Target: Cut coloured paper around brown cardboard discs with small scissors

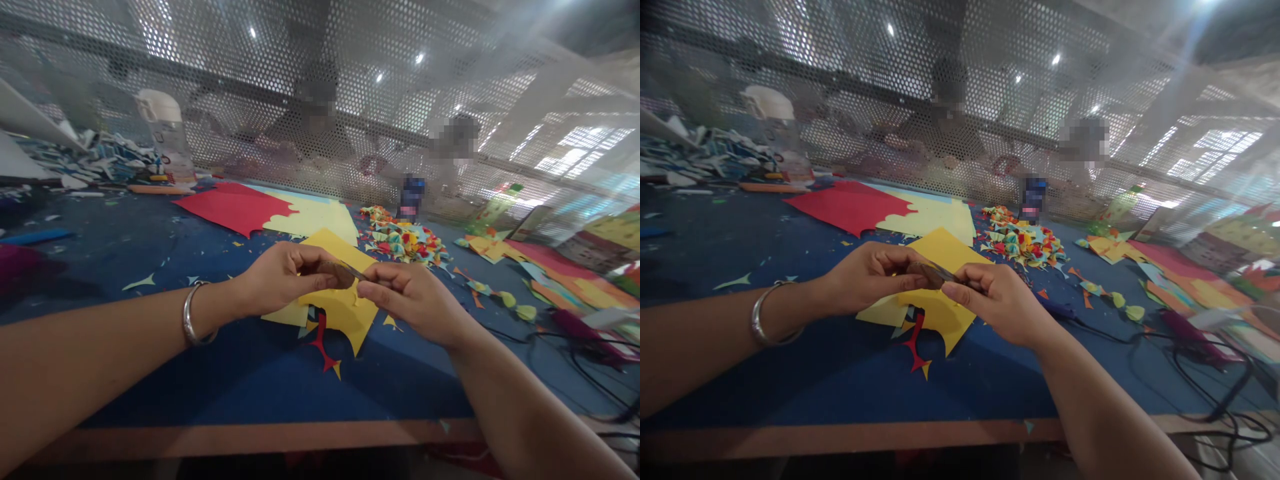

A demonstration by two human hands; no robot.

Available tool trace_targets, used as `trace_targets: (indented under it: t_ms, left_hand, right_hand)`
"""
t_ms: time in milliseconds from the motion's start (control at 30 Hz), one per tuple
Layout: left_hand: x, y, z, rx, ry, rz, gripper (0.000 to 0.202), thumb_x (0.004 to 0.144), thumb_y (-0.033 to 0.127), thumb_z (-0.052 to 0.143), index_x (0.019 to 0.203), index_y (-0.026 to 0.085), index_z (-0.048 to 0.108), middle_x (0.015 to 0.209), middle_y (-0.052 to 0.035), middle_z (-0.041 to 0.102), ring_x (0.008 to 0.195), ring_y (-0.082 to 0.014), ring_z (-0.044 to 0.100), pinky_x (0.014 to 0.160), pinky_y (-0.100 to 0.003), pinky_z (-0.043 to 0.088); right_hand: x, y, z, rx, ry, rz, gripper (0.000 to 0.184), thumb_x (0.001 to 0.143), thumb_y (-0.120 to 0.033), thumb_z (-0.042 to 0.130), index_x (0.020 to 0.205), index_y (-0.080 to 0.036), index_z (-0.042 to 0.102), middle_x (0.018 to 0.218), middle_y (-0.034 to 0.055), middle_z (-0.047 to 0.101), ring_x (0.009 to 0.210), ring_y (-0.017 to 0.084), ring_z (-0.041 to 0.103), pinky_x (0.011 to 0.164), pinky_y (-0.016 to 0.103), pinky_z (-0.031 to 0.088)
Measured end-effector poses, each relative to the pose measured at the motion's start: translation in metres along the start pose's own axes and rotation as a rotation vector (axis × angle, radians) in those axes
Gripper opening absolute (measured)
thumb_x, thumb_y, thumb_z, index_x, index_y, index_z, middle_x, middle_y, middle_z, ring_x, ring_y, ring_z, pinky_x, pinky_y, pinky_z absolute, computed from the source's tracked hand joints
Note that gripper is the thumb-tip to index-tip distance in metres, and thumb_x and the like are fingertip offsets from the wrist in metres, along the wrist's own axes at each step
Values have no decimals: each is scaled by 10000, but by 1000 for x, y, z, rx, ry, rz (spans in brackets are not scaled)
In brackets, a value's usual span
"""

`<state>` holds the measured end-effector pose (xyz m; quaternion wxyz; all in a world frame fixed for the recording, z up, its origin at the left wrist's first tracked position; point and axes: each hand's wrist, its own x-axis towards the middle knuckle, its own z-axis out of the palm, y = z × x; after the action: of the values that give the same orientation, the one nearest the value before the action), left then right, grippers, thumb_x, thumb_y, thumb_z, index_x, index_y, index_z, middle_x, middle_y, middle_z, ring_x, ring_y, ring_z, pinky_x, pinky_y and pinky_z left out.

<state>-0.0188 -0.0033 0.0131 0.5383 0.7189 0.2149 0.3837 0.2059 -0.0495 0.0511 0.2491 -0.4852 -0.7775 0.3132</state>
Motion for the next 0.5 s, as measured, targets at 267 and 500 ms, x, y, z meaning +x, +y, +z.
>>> trace_targets:
  t_ms: [267, 500]
  left_hand:
    - [0, 2, -2, 25, -16, -43, 159, 838, 262, 738, 948, 157, 785, 954, -76, 799, 919, -209, 737, 850, -313, 575]
    - [1, 5, -2, 29, -7, -43, 145, 785, 295, 779, 831, 158, 764, 846, -69, 773, 855, -230, 721, 826, -358, 574]
  right_hand:
    - [-3, 1, 0, -3, 7, 1, 432, 917, -570, 597, 779, -165, 651, 600, -39, 433, 528, 90, 346, 474, 240, 265]
    - [-2, 2, -1, -20, 11, -7, 416, 930, -554, 591, 780, -173, 662, 573, -47, 422, 509, 87, 350, 469, 239, 261]
